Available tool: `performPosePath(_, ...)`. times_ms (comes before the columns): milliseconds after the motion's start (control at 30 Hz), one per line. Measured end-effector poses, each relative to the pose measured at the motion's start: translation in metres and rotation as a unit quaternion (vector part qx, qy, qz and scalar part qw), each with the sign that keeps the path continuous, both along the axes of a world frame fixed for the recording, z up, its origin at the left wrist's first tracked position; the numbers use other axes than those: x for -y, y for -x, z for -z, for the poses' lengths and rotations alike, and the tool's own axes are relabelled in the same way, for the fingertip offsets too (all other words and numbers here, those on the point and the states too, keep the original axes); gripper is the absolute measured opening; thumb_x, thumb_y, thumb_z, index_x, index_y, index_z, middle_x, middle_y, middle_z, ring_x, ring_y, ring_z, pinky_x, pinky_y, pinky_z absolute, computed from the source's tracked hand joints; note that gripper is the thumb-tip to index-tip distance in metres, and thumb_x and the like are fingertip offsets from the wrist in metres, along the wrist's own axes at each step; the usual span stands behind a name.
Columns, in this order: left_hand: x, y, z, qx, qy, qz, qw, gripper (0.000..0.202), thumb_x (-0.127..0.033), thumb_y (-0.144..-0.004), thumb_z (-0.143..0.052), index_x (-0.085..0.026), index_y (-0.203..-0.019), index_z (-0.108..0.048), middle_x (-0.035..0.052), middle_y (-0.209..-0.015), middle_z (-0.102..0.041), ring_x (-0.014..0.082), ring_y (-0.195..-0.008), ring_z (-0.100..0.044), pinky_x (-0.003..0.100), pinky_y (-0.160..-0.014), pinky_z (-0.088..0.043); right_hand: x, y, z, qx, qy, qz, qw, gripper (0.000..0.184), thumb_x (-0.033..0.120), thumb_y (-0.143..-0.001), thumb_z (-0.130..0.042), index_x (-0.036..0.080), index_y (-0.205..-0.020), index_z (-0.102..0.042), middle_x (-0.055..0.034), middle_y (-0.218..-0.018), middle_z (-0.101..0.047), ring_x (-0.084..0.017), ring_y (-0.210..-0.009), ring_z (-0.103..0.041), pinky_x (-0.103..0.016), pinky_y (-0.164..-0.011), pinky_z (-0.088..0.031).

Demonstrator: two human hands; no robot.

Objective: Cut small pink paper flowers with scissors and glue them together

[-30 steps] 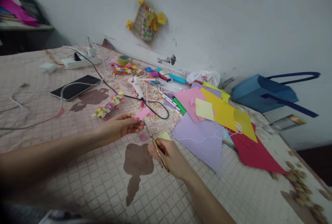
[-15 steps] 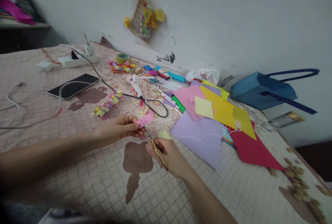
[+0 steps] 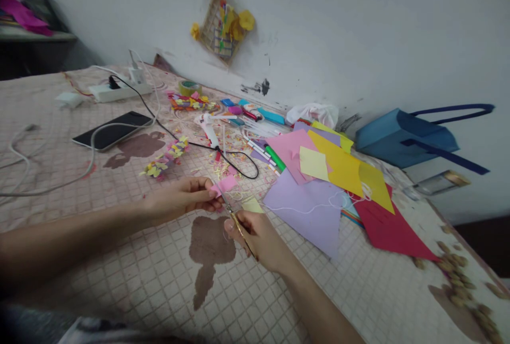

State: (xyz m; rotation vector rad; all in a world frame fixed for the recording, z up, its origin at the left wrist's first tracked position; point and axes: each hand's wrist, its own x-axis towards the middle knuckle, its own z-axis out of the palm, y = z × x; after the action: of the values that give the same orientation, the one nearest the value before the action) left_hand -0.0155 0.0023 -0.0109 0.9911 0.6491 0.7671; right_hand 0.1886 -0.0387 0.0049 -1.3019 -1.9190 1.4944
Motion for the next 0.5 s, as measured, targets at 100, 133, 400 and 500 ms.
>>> performPosePath(100, 0.0000, 0.0001, -0.0002, 0.003, 0.002, -0.001, 1.000, 0.015, -0.024, -0.079, -0.059, -0.011, -0.075, -0.054, 0.0064, -0.080, -0.067, 0.0115, -0.075, -0.062, 0.025, -0.074, -0.045, -0.0004, -0.0005, 0.0015, -0.003, 0.009, 0.000, 1.000, 0.041, 0.054, -0.082, -0.043, 0.015, -0.071, -0.051, 0.0064, -0.050, -0.035, -0.006, -0.041, -0.034, -0.018, -0.039, -0.028)
performPosePath(133, 0.0001, 0.0000, -0.0007, 0.002, 0.003, -0.002, 1.000, 0.015, -0.024, -0.079, -0.060, -0.011, -0.075, -0.054, 0.0065, -0.080, -0.067, 0.0116, -0.075, -0.062, 0.025, -0.074, -0.045, -0.0005, -0.0006, 0.0017, -0.004, 0.009, 0.000, 1.000, 0.041, 0.053, -0.082, -0.043, 0.015, -0.070, -0.051, 0.0065, -0.050, -0.036, -0.006, -0.041, -0.034, -0.018, -0.039, -0.028)
performPosePath(400, 0.0002, -0.0006, -0.0040, 0.001, 0.011, -0.003, 1.000, 0.014, -0.022, -0.079, -0.060, -0.011, -0.073, -0.054, 0.0068, -0.079, -0.067, 0.0115, -0.074, -0.062, 0.025, -0.072, -0.045, -0.0004, -0.0011, 0.0049, -0.005, 0.008, 0.015, 1.000, 0.042, 0.054, -0.082, -0.043, 0.015, -0.069, -0.052, 0.0066, -0.047, -0.037, -0.006, -0.039, -0.034, -0.018, -0.038, -0.028)
performPosePath(500, -0.0005, -0.0003, -0.0039, 0.003, 0.014, -0.002, 1.000, 0.015, -0.023, -0.078, -0.061, -0.011, -0.073, -0.054, 0.0067, -0.079, -0.067, 0.0116, -0.073, -0.062, 0.025, -0.072, -0.045, 0.0001, -0.0009, 0.0038, -0.002, 0.011, 0.020, 1.000, 0.041, 0.054, -0.082, -0.044, 0.016, -0.069, -0.052, 0.0067, -0.047, -0.037, -0.006, -0.039, -0.034, -0.018, -0.038, -0.028)
